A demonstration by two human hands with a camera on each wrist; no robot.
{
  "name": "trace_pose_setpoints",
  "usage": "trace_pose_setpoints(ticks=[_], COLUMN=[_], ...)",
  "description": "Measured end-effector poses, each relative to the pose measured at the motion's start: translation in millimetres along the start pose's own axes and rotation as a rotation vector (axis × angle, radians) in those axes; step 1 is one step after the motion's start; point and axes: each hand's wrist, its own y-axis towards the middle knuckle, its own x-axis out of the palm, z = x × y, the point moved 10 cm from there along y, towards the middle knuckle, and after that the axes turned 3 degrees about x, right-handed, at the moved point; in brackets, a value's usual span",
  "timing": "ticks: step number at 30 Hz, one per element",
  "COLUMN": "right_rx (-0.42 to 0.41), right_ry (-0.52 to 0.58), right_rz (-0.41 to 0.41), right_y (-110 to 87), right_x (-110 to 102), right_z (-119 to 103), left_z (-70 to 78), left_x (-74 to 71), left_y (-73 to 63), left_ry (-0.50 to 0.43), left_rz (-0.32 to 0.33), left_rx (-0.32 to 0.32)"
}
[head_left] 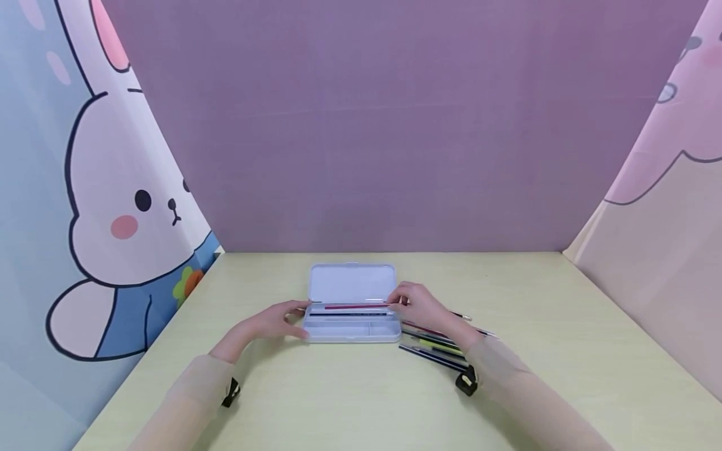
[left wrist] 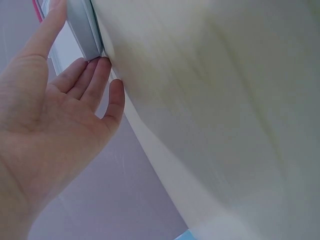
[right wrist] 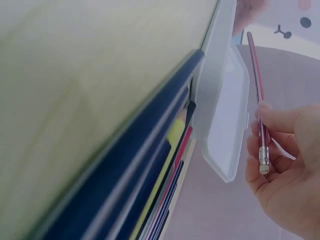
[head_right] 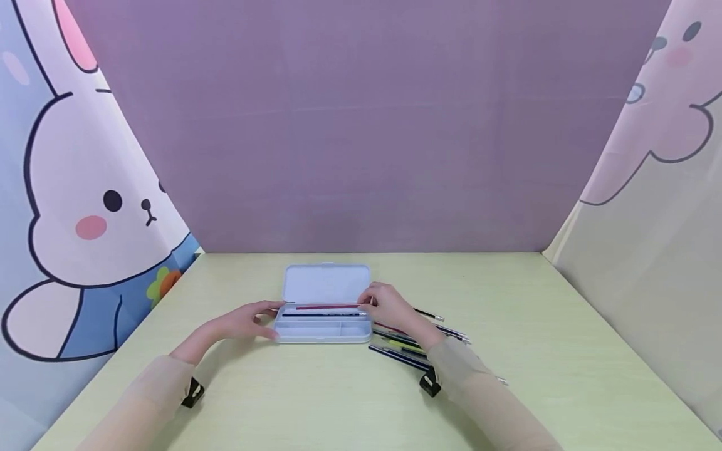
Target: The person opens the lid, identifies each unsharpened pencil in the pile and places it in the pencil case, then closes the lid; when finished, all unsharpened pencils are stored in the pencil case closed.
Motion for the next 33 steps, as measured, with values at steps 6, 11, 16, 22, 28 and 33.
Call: trace_pose_setpoints(ticks=[6, 11, 16, 22, 28, 33], right_rx=[0.02, 0.028, 0.039, 0.066, 0.067, 0.084], right_ry=[-0.039, -0.038, -0.029, -0.013, -0.034, -0.042], right_rz=[-0.03, -0.055, -0.103, -0.138, -0.186, -0.211], right_y=[7.7, 13.6, 16.0, 17.5, 19.8, 20.8], right_x=[12.2, 23.3, 35.6, 43.1, 51.4, 55.9], right_z=[-3.6, -5.1, -6.4, -4.3, -1.8, 1.0], left_z=[1.1, 3.9, 5.3, 4.1, 3.3, 4.2], left_x=[-0.2, -1.2, -0.8, 0.1, -0.1, -0.4], left_y=[0.2, -0.4, 0.1, 1.3, 1.0, 0.3], left_ry=[0.006, 0.014, 0.008, -0.001, -0.007, 0.0], left_rz=[-0.001, -0.002, -0.009, -0.01, -0.007, -0.006], left_rx=[0.002, 0.013, 0.042, 0.053, 0.056, 0.056])
